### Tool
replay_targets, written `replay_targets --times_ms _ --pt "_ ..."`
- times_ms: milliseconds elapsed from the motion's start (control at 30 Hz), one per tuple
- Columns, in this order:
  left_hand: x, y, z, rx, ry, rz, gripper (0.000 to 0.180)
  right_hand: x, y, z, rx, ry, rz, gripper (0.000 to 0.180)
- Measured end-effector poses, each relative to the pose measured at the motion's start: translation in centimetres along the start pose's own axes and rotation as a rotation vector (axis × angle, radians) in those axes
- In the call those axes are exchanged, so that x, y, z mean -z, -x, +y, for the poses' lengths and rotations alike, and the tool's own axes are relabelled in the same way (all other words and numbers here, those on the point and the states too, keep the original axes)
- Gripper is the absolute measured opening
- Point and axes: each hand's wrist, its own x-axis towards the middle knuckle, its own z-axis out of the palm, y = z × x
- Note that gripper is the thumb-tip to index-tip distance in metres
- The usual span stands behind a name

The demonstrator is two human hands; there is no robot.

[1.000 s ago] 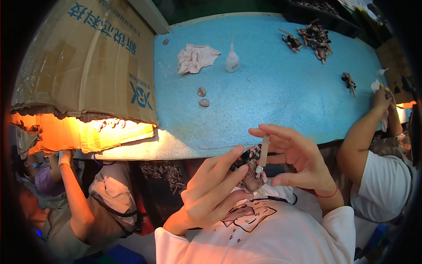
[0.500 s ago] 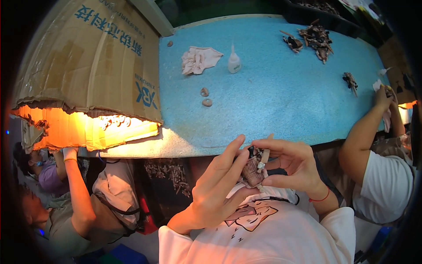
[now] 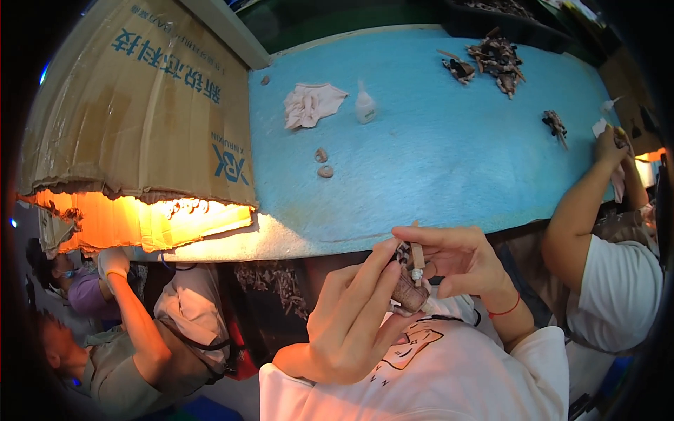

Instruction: The person assembles small plastic toy components by hand at a factory workbench, applying glue from a glue dispenser to join the parts.

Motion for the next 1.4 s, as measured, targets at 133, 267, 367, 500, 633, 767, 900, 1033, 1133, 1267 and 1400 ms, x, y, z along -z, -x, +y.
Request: replay_targets --times_ms 133,267,367,500,633,767,900,1033,1133,1267,1400 --pt "-0.1 -0.2 0.3 -0.042 -0.087 -0.022 0.055 -1.1 -0.3 -0.5 -0.004 0.014 0.139 0.064" --pt "-0.4 -0.4 0.6 -0.1 -0.206 0.008 0.047 0.5 -0.2 -0.2 0.036 0.044 -0.081 0.064" --pt "-0.6 -0.2 0.6 -0.078 -0.229 0.003 0.059 0.5 -0.3 -0.3 0.008 -0.054 -0.041 0.065" --pt "0.0 -0.8 0.6 -0.024 -0.171 -0.096 0.055 0.9 0.1 -0.5 0.012 0.051 -0.03 0.063" --pt "-0.2 -1.1 0.0 0.058 -0.064 -0.134 0.047 0.6 0.0 -1.2 0.075 0.321 0.152 0.067" --pt "-0.9 -1.1 -0.2 0.179 0.1 -0.15 0.048 0.6 0.3 -1.9 0.138 0.54 0.168 0.068" --pt "-1.1 -1.3 -0.6 0.261 0.258 -0.199 0.048 0.6 0.5 -2.4 0.177 0.671 0.169 0.068" --pt "-1.3 -1.5 -0.8 0.325 0.365 -0.231 0.046 0.7 0.6 -2.8 0.141 0.635 0.202 0.075" --pt "-1.3 -1.5 -0.7 0.382 0.418 -0.25 0.046 0.8 0.5 -3.2 0.131 0.67 0.199 0.076" --pt "-1.5 -1.4 -0.9 0.423 0.464 -0.276 0.048 0.8 0.6 -3.6 0.121 0.751 0.175 0.074" --pt "-1.5 -1.5 -1.1 0.432 0.481 -0.313 0.048 0.7 0.6 -3.3 0.134 0.752 0.199 0.068"
